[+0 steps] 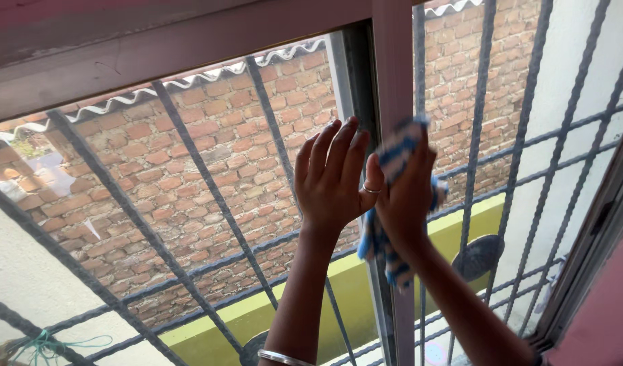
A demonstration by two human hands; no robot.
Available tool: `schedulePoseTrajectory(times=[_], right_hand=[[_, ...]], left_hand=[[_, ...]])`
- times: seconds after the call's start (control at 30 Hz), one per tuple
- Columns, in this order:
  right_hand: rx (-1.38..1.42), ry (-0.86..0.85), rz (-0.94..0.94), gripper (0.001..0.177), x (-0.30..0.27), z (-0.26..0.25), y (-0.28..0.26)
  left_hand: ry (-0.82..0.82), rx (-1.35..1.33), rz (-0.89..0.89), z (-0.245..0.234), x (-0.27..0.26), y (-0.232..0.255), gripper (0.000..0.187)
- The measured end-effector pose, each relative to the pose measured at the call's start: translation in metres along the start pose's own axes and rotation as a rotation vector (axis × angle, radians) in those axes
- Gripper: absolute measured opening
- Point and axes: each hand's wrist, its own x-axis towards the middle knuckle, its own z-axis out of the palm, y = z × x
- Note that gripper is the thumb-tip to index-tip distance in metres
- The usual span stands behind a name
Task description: The person wipes the window frame and glass with a blue and white striped cloth. They clean the vertical and horizontal sections of the frame and the glass pane, moving the cloth back and forth to remove dust and dirt.
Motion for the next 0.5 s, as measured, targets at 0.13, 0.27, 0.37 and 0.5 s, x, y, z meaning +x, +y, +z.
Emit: schedulePoseTrajectory(times=[0.13, 0.27, 0.37, 0.5], right_hand=[[-0.066, -0.043, 0.043, 0.078, -0.111, -0.012, 0.025], [-0.050, -0.149, 0.077, 0.082, -0.139, -0.036, 0.026], [0.034, -0.127, 0.014, 0.088, -0.078, -0.034, 0.012], [0.086, -0.062, 0.044, 0.086, 0.014, -0.008, -0.008]], left_hand=[[-0.011, 0.033, 0.030, -0.002, -0.004, 0.002, 0.028], [-0.030, 0.070, 0.051, -0.002, -0.001, 0.006, 0.028], [-0.035, 0.088, 0.056, 0.001, 0.001, 0.005, 0.029], [-0.060, 0.070, 0.051, 0.007, -0.009, 0.002, 0.034]])
